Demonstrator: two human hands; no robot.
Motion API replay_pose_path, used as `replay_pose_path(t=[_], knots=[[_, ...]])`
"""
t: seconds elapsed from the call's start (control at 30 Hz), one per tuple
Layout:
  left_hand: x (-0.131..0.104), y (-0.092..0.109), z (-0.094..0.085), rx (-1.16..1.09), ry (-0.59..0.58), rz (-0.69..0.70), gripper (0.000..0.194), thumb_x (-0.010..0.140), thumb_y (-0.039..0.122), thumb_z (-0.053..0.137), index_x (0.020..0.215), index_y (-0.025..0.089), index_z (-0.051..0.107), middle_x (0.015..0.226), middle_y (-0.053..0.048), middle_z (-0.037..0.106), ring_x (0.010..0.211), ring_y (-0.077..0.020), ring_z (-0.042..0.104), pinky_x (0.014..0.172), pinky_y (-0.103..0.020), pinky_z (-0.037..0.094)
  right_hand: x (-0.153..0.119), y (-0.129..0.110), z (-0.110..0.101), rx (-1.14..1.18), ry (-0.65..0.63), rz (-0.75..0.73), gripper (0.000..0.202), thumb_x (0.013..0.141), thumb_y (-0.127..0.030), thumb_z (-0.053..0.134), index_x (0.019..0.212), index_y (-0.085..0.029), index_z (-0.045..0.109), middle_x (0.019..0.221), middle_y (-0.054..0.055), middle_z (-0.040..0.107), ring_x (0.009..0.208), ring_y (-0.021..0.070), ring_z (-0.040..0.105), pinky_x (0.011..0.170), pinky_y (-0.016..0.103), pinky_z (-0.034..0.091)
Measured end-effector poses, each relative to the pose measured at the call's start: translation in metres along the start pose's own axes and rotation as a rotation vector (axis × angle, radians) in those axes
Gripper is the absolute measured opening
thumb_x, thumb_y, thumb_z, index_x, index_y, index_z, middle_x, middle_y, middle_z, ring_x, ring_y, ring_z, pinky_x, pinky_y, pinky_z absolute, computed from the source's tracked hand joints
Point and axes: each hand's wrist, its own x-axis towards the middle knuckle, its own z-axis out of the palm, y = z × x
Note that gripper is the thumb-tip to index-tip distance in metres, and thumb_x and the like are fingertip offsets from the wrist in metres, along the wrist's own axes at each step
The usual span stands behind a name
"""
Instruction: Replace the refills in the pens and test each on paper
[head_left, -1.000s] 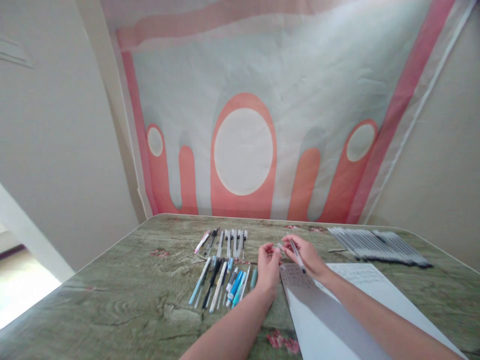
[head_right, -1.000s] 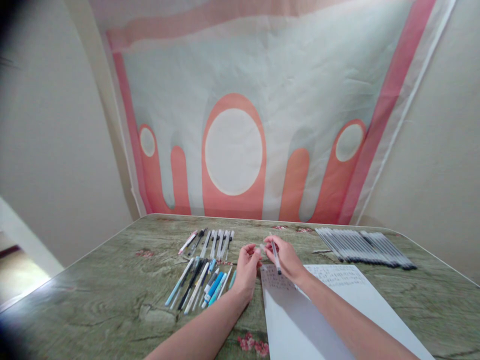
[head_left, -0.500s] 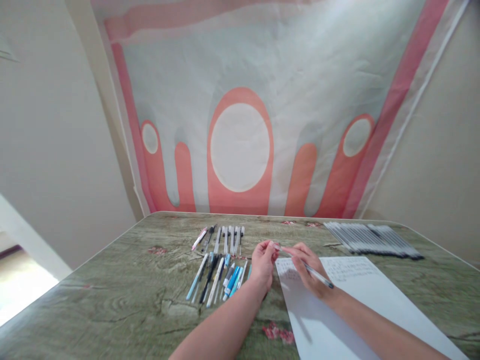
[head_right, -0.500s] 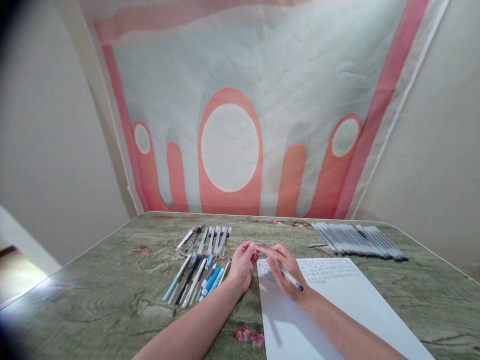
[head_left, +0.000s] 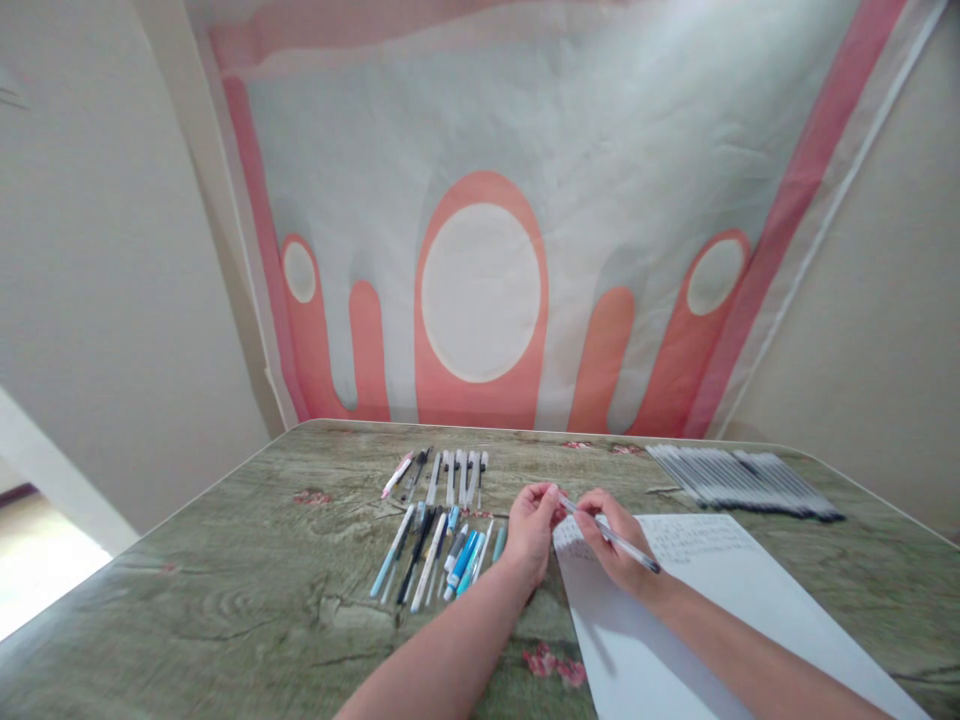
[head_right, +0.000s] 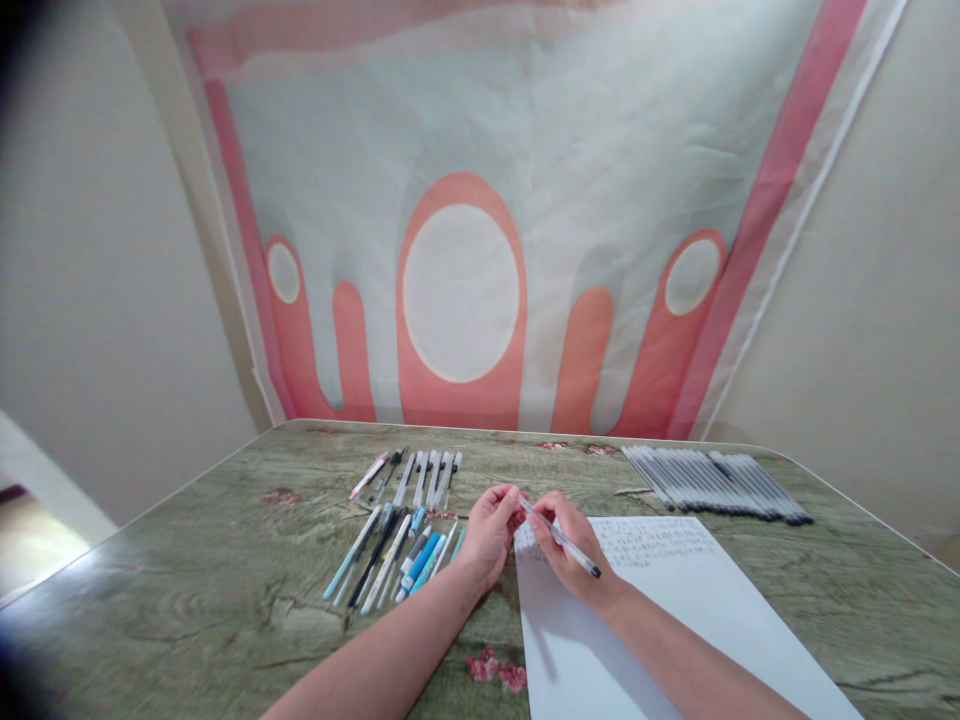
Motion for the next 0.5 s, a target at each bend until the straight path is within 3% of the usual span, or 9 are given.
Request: replay_pose_path(t=[0.3, 0.5], knots=[[-0.008, 0.006, 0.005, -0.055, -0.089, -0.052, 0.035, 0.066, 0.037, 0.07, 0.087, 0.015, 0.051, 0.08, -0.004, 0.063, 0.066, -0.0094, 0.057, 0.071, -0.026, 0.045, 0.0, 0.004, -0.001, -0.073, -0.018, -0.11, 0.006, 0.085, -0.026, 0.044, 0.087, -0.022, 0.049, 0.083, 0.004, 0.055, 0.078, 0.017, 0.053, 0.071, 0.031, 0.043], [-0.011, 0.006, 0.007, -0.085, -0.129, -0.095, 0.045, 0.062, 0.026, 0.074, 0.094, 0.018, 0.044, 0.078, -0.002, 0.062, 0.07, -0.0122, 0.06, 0.069, -0.026, 0.044, 0.001, 0.011, 0.0, -0.172, -0.018, -0.201, 0.007, 0.083, -0.024, 0.047, 0.089, -0.022, 0.05, 0.085, 0.006, 0.058, 0.079, 0.0186, 0.054, 0.071, 0.033, 0.044]])
